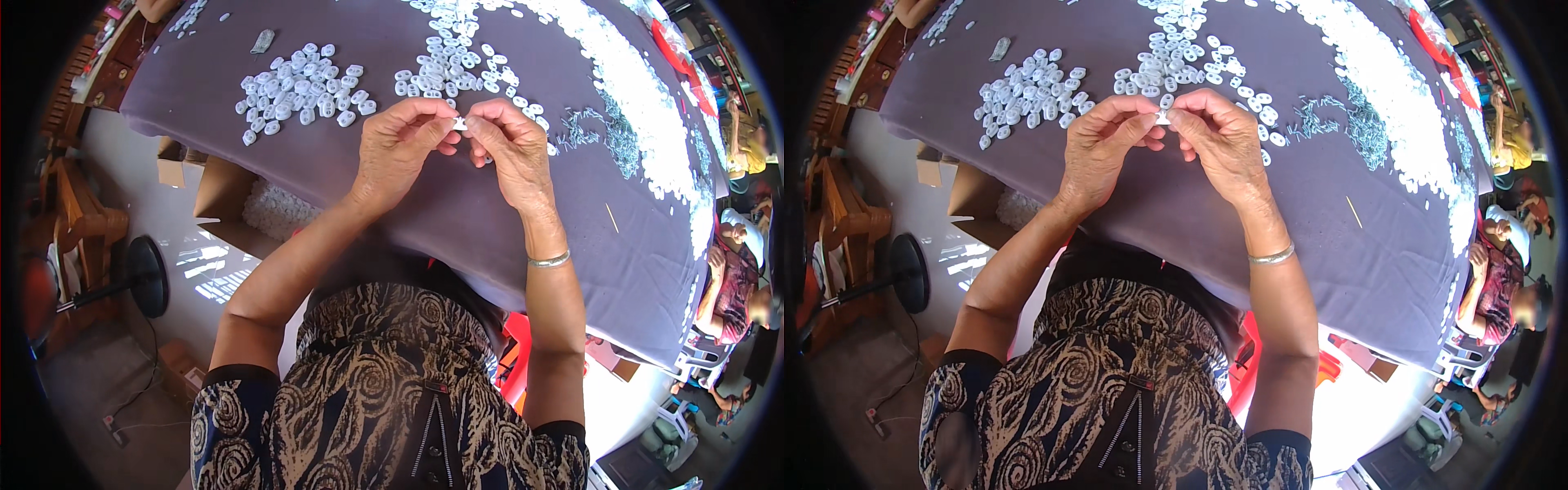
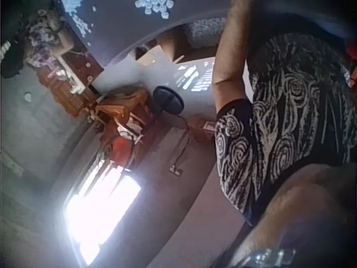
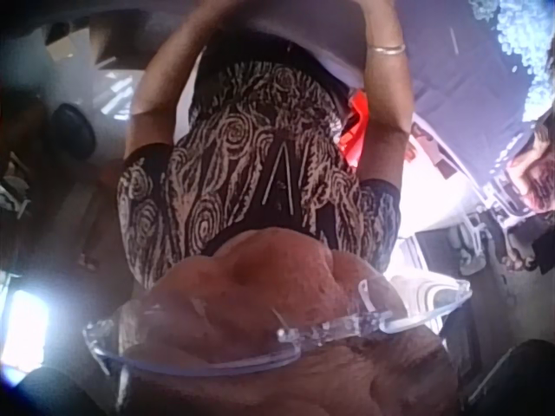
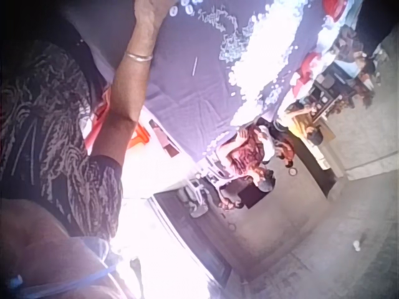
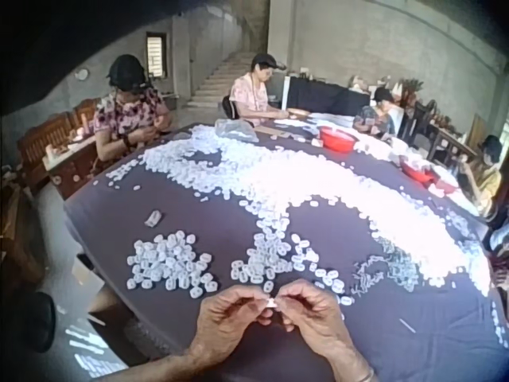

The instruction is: Assembling small metal rings into white plastic components on a table.

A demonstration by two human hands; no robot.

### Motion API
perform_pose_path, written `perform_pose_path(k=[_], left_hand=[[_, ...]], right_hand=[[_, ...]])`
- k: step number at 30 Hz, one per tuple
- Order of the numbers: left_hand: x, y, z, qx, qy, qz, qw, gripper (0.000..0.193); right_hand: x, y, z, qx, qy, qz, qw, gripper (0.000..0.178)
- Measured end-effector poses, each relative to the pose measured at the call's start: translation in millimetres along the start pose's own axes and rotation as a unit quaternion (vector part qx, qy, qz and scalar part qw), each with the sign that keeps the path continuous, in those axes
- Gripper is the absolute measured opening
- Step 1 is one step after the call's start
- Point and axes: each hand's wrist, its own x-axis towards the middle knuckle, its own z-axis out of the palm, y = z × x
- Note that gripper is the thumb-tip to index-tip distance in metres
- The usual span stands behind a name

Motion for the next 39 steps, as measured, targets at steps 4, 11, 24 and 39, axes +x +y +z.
perform_pose_path(k=[4,11,24,39], left_hand=[[-1,2,2,0.052,0.001,0.017,0.998,0.013],[0,0,0,0.089,-0.017,0.027,0.995,0.013],[6,2,-6,0.069,-0.017,-0.009,0.997,0.012],[9,-3,-15,0.144,0.019,0.026,0.989,0.02]], right_hand=[[-1,-1,-1,-0.019,-0.011,0.011,1.0,0.01],[-2,-1,1,-0.052,-0.02,-0.012,0.998,0.01],[1,1,-6,-0.114,0.017,-0.082,0.99,0.006],[0,-19,-43,-0.376,-0.105,-0.041,0.92,0.014]])
